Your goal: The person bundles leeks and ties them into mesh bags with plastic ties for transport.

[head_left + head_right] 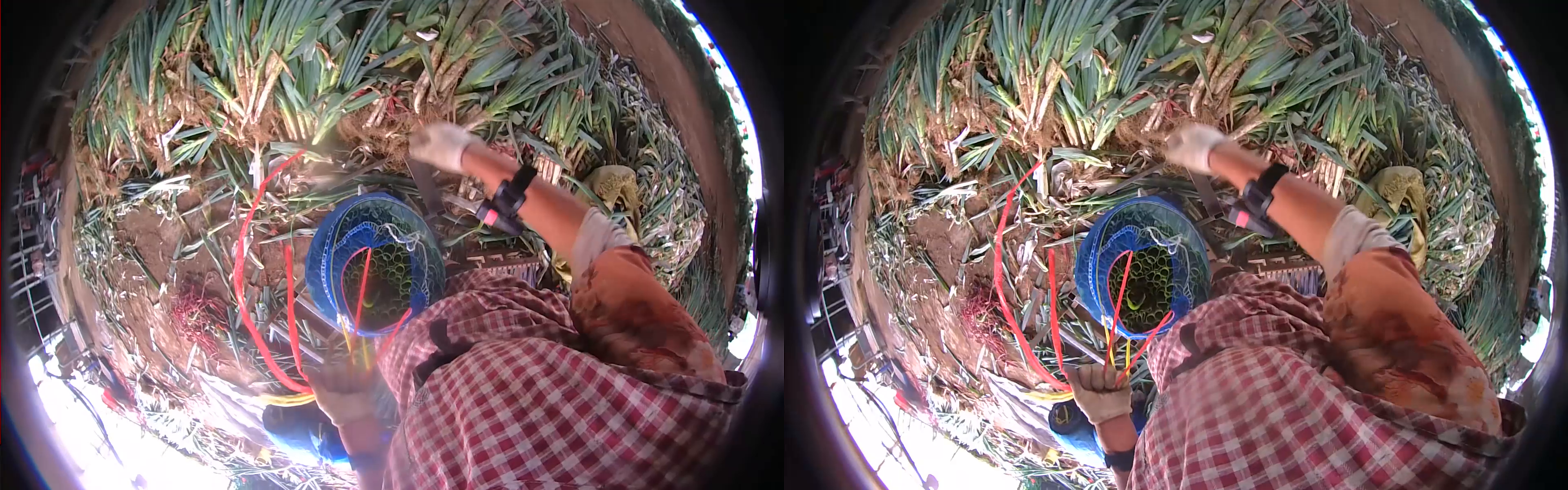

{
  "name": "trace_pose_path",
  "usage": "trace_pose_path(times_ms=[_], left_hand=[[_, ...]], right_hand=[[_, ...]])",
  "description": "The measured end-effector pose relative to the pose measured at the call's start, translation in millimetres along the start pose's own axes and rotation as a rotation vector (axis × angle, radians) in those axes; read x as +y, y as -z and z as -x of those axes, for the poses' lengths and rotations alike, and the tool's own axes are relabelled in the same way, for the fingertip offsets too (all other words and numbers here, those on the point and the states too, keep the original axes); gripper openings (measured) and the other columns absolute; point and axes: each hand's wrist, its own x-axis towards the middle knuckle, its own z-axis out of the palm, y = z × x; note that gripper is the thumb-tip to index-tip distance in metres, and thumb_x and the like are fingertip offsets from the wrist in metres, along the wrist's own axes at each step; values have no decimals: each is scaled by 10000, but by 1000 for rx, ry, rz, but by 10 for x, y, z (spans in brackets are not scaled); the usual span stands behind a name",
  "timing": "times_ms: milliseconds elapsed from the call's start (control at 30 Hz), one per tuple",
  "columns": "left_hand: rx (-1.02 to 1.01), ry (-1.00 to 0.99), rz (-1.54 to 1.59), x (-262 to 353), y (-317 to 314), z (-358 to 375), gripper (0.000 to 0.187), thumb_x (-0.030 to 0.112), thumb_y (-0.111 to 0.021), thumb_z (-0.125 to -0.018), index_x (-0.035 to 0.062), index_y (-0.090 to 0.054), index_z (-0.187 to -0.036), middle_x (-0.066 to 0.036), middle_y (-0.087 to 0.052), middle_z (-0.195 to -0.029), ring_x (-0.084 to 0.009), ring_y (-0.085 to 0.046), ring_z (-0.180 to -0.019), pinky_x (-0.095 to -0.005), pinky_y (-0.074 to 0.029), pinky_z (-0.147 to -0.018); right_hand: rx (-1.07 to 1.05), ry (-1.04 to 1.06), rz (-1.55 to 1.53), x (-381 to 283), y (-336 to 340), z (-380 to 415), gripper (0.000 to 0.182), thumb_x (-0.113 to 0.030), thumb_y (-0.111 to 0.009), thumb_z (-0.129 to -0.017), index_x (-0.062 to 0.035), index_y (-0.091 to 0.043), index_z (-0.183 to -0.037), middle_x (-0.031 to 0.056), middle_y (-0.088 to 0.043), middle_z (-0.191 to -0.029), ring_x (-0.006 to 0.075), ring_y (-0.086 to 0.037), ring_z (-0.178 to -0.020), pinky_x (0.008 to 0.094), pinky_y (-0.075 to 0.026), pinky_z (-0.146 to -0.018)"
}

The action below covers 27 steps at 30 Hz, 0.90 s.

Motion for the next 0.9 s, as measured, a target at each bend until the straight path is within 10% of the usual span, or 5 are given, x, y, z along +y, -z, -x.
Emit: trace_pose_path(times_ms=[333, 500, 633, 700, 900], left_hand=[[-96, 63, -61, 10, 102, 99, 531, 480, -336, -912, 163, -218, -503, 38, -150, -472, -96, -136, -402, -276, -177, -418], [-196, 88, -65, 62, 68, 105, 532, 478, -336, -912, 156, -223, -504, 24, -168, -466, -107, -159, -385, -280, -193, -404], [-84, -41, 15, 107, 111, 82, 525, 464, -357, -911, 152, -223, -510, 18, -195, -477, -100, -166, -382, -274, -191, -393], [-117, -107, -22, 155, -87, 119, 522, 448, -362, -916, 147, -226, -512, 20, -205, -479, -98, -147, -389, -270, -166, -393], [-92, -313, -388, 157, -345, 571, 553, 468, -339, -918, 135, -229, -491, 4, -223, -462, -113, -180, -388, -266, -180, -397]], right_hand=[[-230, -160, -214, 198, -1813, -528, 293, -172, -483, -745, -107, -647, -978, 154, -614, -988, 323, -579, -935, 369, -455, -781], [191, -355, -847, 129, -2082, -401, 250, -179, -487, -724, -4, -619, -843, 204, -616, -855, 333, -607, -776, 382, -460, -708], [-233, 129, -274, -54, -1493, 255, 229, -158, -464, -751, 5, -600, -838, 176, -615, -886, 323, -598, -751, 352, -479, -711], [-201, -198, -1198, -225, -1442, 607, 182, -168, -500, -748, -3, -576, -744, 143, -595, -724, 260, -590, -671, 317, -470, -649], [-190, 245, -84, -784, -1123, 569, 330, -248, -581, -741, -87, -562, -1028, 130, -574, -992, 277, -578, -907, 350, -460, -801]])
